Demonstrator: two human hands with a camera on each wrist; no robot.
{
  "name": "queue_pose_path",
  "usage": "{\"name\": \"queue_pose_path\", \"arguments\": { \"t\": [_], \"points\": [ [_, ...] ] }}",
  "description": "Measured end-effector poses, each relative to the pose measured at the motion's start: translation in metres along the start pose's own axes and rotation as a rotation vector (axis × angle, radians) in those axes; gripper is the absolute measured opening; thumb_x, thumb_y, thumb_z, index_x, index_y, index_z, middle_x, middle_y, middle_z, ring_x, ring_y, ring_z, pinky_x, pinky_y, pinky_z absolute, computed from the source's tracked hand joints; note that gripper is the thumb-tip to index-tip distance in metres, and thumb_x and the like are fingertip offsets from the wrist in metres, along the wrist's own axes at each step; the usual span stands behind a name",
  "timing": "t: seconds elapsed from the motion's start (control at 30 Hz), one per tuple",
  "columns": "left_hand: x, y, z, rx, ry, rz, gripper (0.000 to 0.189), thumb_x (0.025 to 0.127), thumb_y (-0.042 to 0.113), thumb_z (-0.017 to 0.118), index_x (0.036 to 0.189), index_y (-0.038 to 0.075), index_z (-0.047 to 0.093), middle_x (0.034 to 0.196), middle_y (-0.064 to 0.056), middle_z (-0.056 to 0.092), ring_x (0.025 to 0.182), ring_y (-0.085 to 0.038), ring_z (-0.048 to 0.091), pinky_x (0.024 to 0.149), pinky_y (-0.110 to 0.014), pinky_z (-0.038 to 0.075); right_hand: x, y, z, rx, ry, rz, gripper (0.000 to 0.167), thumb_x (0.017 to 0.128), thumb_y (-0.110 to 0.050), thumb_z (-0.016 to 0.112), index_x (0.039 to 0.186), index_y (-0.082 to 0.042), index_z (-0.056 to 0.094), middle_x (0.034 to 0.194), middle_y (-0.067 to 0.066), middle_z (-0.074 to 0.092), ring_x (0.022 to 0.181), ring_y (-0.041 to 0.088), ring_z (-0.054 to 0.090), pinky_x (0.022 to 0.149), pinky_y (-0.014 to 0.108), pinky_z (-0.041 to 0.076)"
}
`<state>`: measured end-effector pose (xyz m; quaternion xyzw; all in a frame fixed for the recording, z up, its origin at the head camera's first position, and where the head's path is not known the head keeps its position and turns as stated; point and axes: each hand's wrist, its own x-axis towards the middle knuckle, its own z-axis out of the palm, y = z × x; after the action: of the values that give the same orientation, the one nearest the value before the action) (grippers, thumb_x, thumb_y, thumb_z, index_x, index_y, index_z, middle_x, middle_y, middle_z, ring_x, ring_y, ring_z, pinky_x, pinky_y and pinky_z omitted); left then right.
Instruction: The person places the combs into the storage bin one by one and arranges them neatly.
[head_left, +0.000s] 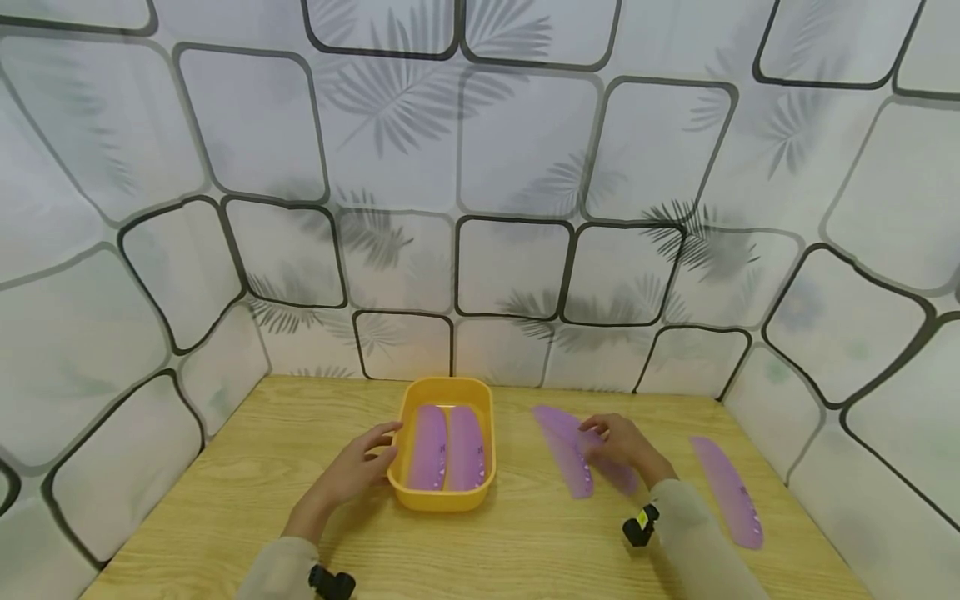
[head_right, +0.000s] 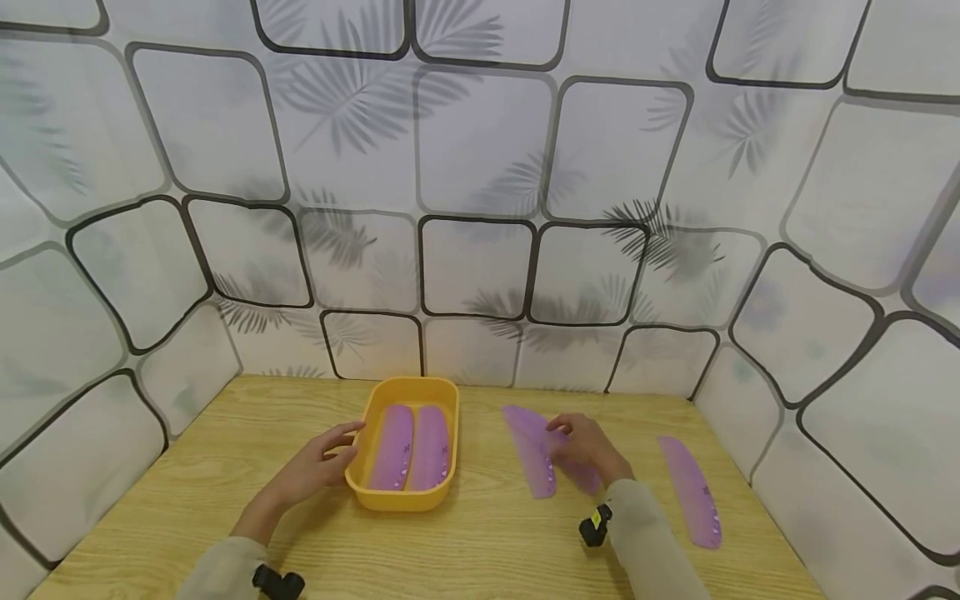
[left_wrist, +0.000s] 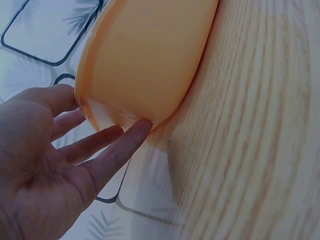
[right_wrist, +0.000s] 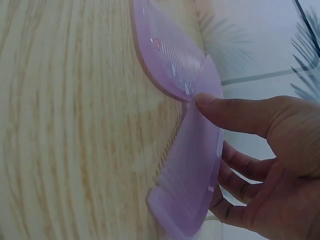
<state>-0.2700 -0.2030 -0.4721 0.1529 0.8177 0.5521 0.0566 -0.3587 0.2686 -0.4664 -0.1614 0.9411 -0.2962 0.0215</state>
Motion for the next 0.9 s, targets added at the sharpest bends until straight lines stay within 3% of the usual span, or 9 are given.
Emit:
{"name": "queue_pose_path", "arguments": {
  "t": [0.5,0.73,0.9],
  "points": [
    [-0.001,0.001,0.001,-0.002,0.010,-0.018,0.053,0.111,0.020,0.049,0.158,0.002,0.035,0.155,-0.038,0.037,0.129,-0.050,0.058,0.089,-0.043,0.064,-0.005,-0.005,-0.013,0.013,-0.037,-0.107,0.036,0.077,-0.005,0.083,0.112,-0.001,0.074,0.111,0.025,0.072,0.101,0.036,0.067,0.075,0.036,0.057],
    [-0.001,0.001,-0.002,-0.008,0.005,-0.013,0.053,0.111,0.020,0.049,0.159,0.001,0.034,0.155,-0.039,0.037,0.128,-0.050,0.058,0.089,-0.044,0.064,-0.008,-0.010,-0.017,0.105,-0.081,-0.075,0.036,0.082,-0.002,0.078,0.117,0.003,0.073,0.112,0.024,0.069,0.074,0.018,0.060,0.055,0.030,0.053],
    [-0.001,0.001,-0.001,-0.011,0.002,-0.014,0.053,0.111,0.019,0.048,0.158,0.001,0.034,0.155,-0.039,0.036,0.128,-0.049,0.059,0.090,-0.044,0.064,-0.010,-0.011,-0.018,0.149,-0.095,-0.047,0.039,0.083,-0.002,0.077,0.121,0.004,0.072,0.117,0.025,0.069,0.069,0.014,0.059,0.054,0.032,0.055]
  ]
}}
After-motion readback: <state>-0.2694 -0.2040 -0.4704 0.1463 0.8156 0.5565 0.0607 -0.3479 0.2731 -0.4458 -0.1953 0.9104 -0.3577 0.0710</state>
